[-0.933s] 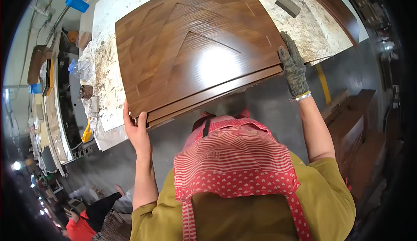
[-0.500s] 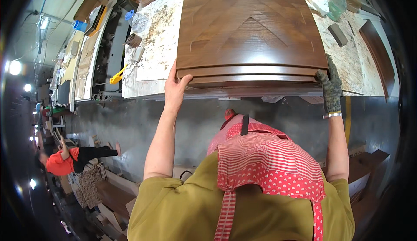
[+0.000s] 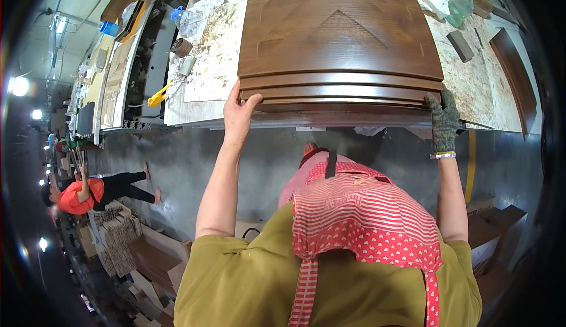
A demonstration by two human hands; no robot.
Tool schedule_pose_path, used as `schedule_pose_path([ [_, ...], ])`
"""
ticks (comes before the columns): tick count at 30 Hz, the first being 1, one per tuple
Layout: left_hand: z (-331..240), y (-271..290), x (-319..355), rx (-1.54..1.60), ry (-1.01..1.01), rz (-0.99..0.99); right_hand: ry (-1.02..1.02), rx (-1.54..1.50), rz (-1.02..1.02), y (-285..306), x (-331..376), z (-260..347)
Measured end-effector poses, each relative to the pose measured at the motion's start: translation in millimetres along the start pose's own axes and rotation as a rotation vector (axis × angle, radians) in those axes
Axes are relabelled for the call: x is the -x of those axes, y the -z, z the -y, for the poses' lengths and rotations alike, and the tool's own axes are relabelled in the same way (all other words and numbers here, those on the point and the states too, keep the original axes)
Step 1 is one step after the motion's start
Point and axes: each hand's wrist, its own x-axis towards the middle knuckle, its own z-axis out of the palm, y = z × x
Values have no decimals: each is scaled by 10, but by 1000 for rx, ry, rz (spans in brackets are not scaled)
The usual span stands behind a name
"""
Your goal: The person sands the grooved and flat edges of wooden furniture panels using a sanding block and wipes the dust away with a white cloth.
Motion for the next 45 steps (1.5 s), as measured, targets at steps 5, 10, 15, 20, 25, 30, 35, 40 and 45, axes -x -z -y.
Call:
schedule_pose_path([
  [5,88,62,-46,57,-52,9,-32,-53,71,13,-66,-53],
  [10,195,93,16,56,16,34,21,-64,126,26,49,-148],
  [15,204,23,-49,62,17,-44,-74,-36,77,-39,48,-168],
  [20,162,75,-15,45,91,77,-187,-35,225,-18,22,-200],
  [25,199,25,61,39,57,44,-59,-26,105,-46,143,-255],
  [30,249,-17,9,39,58,-11,-166,-100,85,-85,126,-288],
  [35,301,60,46,0,104,110,82,304,173,-45,131,-431],
  [40,382,25,95,5,125,53,-114,-129,140,-134,231,-601],
  [45,423,-5,81,73,105,3,-188,68,135,-152,169,-413],
])
